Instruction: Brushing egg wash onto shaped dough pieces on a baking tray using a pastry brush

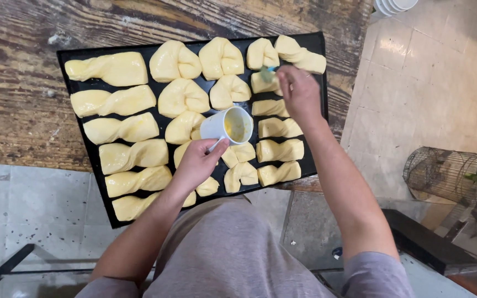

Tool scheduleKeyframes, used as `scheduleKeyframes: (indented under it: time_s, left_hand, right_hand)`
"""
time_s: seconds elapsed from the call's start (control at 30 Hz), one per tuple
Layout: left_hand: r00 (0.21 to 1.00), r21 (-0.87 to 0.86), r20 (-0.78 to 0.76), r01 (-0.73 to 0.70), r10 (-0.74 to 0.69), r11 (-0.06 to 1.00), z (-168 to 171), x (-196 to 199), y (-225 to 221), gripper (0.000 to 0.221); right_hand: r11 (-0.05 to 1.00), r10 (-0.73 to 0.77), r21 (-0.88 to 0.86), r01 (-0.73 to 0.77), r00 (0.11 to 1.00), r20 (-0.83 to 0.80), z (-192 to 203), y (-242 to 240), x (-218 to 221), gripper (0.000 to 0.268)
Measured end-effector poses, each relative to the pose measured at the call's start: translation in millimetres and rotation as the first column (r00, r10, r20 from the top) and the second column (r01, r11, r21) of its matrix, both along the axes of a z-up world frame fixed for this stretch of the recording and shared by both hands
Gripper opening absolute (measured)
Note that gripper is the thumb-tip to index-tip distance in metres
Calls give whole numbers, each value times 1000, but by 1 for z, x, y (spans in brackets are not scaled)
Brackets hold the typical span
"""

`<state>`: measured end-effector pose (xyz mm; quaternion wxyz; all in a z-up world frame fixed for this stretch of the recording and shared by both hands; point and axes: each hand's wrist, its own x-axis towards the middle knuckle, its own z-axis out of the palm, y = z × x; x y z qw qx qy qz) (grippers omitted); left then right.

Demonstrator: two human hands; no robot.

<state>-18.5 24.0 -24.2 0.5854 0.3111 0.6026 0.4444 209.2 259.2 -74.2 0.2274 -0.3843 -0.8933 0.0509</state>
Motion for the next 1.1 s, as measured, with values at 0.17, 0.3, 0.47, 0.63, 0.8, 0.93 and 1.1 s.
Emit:
scheduleKeyframes:
  time_s: [0.17, 0.3, 0.47, 0.63, 0.8, 0.93, 1.1]
  left_hand:
    - [999, -10, -4, 47, -47, 999, 6, -2, -3, 50]
    - [995, 2, -19, 101, -101, 995, 6, -4, -3, 53]
    - [999, -11, 53, -8, 9, 1000, -2, -3, -2, 51]
    - [999, -13, 34, 26, -25, 1000, 0, -2, 9, 50]
    - [999, 1, 23, 40, -40, 999, 4, 3, 19, 49]
    - [998, -22, 38, 41, -40, 999, -5, 5, 24, 50]
    - [999, -77, 12, 42, -41, 996, -12, 4, 26, 47]
  right_hand:
    - [997, -13, -75, 8, 998, -66, 34, 11, -9, 22]
    - [995, 37, -86, -43, 997, -71, 60, 6, -20, 26]
    - [966, -18, -239, -102, 891, -453, 93, -54, -3, 37]
    - [913, -50, -371, -169, 856, -514, 82, -104, -10, 38]
    - [938, 60, -312, -148, 959, -276, 84, -114, -37, 23]
    - [915, 100, -369, -165, 977, -190, 96, -97, -30, 21]
    - [964, -91, -264, -27, 902, -422, 119, -30, -4, 43]
